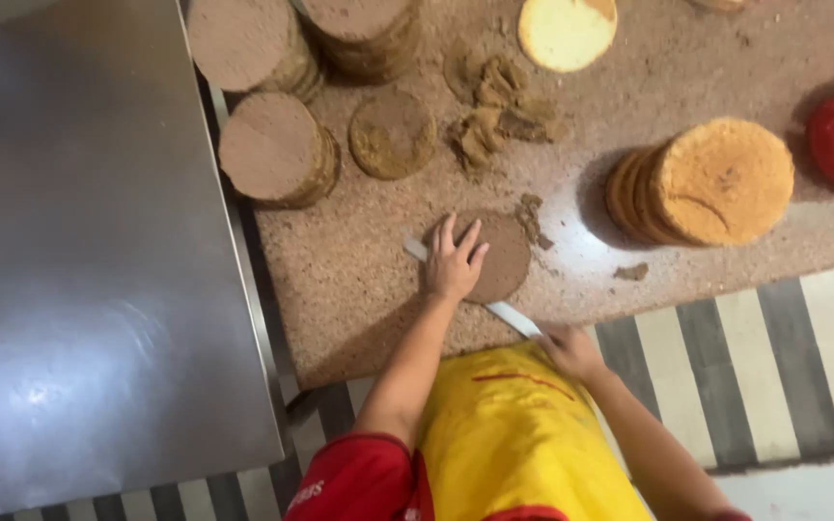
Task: Trim and level circular sponge cake layers using a large knife on a counter.
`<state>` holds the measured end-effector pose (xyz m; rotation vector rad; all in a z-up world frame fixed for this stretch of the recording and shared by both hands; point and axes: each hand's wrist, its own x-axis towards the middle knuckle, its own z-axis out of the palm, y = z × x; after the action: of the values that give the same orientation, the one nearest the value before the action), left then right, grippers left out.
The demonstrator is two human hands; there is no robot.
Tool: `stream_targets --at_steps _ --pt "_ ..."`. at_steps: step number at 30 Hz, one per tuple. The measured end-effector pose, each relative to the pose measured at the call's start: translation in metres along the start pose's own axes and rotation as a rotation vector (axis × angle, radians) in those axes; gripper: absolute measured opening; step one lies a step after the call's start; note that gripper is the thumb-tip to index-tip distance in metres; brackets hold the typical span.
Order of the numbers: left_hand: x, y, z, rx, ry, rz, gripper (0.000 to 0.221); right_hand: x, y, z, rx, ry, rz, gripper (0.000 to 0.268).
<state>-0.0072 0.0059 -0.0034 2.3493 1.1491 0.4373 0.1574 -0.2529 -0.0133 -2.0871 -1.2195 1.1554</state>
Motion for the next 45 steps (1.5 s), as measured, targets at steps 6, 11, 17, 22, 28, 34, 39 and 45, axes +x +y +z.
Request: stream_targets --at_steps 6,11,17,22,28,34,39,45 --pt "0.005 0.001 -0.008 0.025 -0.037 -0.012 0.053 -0.024 -0.023 -0.001 -0.068 -0.085 0.226 0.033" --pt "0.103 -0.025 -0.083 0.047 -0.035 -0.275 0.072 0.006 -0.090 0.000 -0.050 -0.053 -0.168 0.033" --pt "0.221 -0.114 -0.099 -0.014 -0.124 -0.617 0.100 -0.060 -0.042 -0.032 -0.069 0.304 0.143 0.028" --pt "0.222 -0.121 -0.079 0.036 -0.068 -0.688 0.091 -0.119 -0.017 -0.035 0.055 0.571 0.429 0.031" --pt "0.149 -0.065 -0.094 -0.524 0.067 -0.510 0.037 -0.125 -0.023 -0.039 0.450 0.666 0.541 0.034" --pt "0.022 -0.013 -0.042 -0.198 -0.100 0.381 0.026 -0.109 -0.041 -0.065 0.350 0.541 0.529 0.036" --pt "-0.033 0.014 0.000 -0.083 -0.321 0.223 0.043 -0.104 -0.025 -0.075 0.280 0.432 0.483 0.035" --pt "-0.019 0.098 -0.053 -0.286 -0.440 -0.067 0.059 -0.096 -0.020 -0.083 0.248 0.277 0.485 0.034"
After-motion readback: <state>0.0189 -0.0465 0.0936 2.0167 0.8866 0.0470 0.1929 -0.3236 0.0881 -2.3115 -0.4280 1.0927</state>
